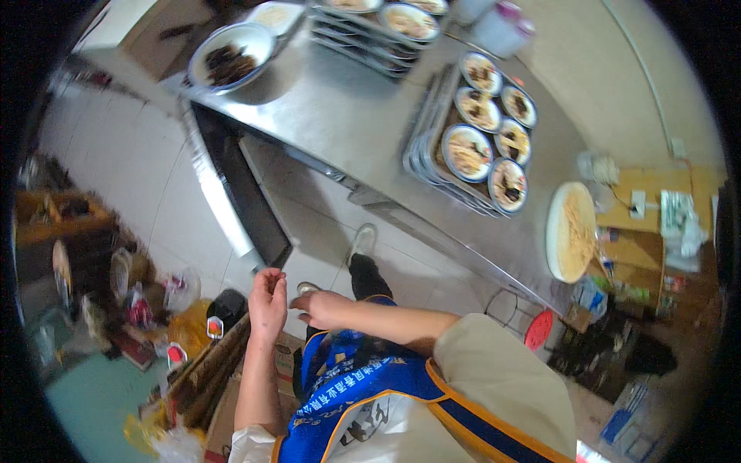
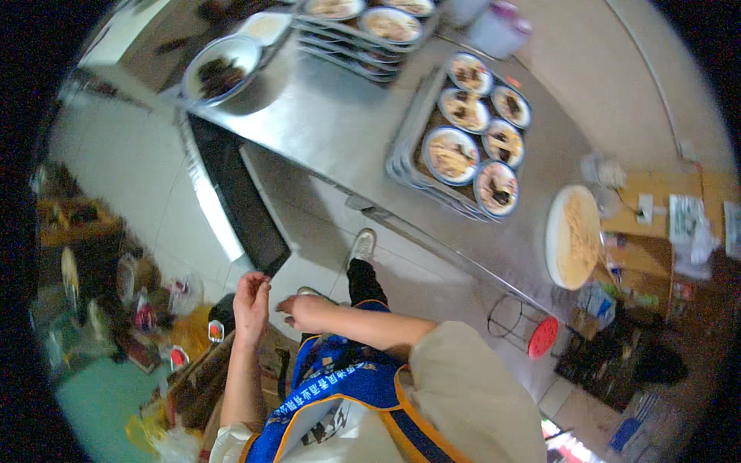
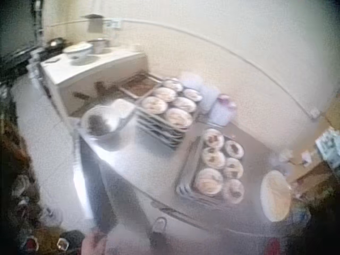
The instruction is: The person assembles multiple bowls of food by hand, adding dark toppings and shredded ingredients to each bowl. They move trays of bowls across the counter and continue topping them in sequence.
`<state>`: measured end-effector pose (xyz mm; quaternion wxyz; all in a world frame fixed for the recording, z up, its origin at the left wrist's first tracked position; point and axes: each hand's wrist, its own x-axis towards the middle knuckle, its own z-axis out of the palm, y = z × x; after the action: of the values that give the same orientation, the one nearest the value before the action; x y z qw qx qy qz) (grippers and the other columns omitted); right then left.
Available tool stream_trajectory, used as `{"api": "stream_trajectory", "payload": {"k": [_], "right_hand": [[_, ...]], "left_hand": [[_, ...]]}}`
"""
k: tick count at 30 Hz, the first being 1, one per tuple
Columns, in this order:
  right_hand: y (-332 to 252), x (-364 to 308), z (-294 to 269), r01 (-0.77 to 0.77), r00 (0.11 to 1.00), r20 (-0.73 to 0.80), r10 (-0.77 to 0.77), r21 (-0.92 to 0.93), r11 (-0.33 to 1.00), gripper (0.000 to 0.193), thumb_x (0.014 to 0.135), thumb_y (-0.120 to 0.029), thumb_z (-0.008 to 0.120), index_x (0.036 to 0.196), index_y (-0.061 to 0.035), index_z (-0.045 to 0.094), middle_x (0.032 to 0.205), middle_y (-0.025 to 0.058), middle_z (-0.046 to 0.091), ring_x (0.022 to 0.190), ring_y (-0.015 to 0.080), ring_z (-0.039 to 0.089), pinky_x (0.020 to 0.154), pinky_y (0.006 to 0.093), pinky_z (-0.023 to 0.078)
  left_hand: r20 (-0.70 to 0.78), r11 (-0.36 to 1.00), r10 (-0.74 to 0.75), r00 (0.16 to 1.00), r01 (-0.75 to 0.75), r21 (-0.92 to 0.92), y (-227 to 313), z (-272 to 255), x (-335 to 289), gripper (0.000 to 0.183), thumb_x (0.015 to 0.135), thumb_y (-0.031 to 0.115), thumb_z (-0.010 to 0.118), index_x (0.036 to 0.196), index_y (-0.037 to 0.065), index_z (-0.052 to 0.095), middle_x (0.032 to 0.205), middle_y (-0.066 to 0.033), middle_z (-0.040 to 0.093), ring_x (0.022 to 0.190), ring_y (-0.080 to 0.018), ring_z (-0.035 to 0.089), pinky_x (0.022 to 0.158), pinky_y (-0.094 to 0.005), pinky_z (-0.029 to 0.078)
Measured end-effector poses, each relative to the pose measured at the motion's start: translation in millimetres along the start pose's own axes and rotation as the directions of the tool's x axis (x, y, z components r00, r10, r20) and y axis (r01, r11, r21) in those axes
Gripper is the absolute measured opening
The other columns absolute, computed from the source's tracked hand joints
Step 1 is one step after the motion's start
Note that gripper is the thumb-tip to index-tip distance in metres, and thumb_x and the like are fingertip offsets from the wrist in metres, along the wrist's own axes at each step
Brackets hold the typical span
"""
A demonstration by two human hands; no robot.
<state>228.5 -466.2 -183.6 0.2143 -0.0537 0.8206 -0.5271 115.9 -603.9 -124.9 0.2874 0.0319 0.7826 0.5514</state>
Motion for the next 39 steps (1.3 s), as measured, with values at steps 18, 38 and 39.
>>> {"api": "stream_trajectory", "payload": {"k": [18,38,39], "right_hand": [[247.8,-243.9,-436.8,0.293,0.185,-0.506,0.843,0.847,0.444,0.044,0.105,-0.034,0.038,0.127,-0.0033,0.061,0.116,0.0134,0.068,0.097,0.0184,0.065,0.083,0.0342,0.053],[176.0,-225.6,-311.2,0.405,0.582,-0.374,0.722,0.903,0.141,0.044,0.1,-0.018,0.059,0.14,-0.0023,0.051,0.141,0.0097,0.056,0.125,0.0206,0.058,0.105,0.037,0.049],[172.5,-227.2,-311.0,0.393,0.583,-0.378,0.719,0.906,0.157,0.046,0.101,-0.02,0.058,0.142,-0.0032,0.049,0.143,0.0095,0.054,0.127,0.0209,0.056,0.106,0.0376,0.048]], "left_hand": [[0.608,0.463,-0.369,0.703,0.706,-0.536,76.3,367.3,97.5,0.021,0.102,0.01,0.051,0.121,0.013,0.059,0.111,-0.004,0.068,0.1,-0.0221,0.065,0.085,-0.0373,0.055],[0.511,0.722,-0.518,0.685,0.671,-0.168,95.7,256.0,167.5,0.027,0.098,0.025,0.059,0.117,0.008,0.065,0.106,-0.0084,0.072,0.093,-0.0164,0.069,0.077,-0.0345,0.056],[0.502,0.751,-0.467,0.728,0.626,-0.21,84.5,257.8,170.1,0.028,0.097,0.024,0.06,0.118,0.006,0.065,0.105,-0.0101,0.072,0.093,-0.0187,0.069,0.08,-0.035,0.055]]}}
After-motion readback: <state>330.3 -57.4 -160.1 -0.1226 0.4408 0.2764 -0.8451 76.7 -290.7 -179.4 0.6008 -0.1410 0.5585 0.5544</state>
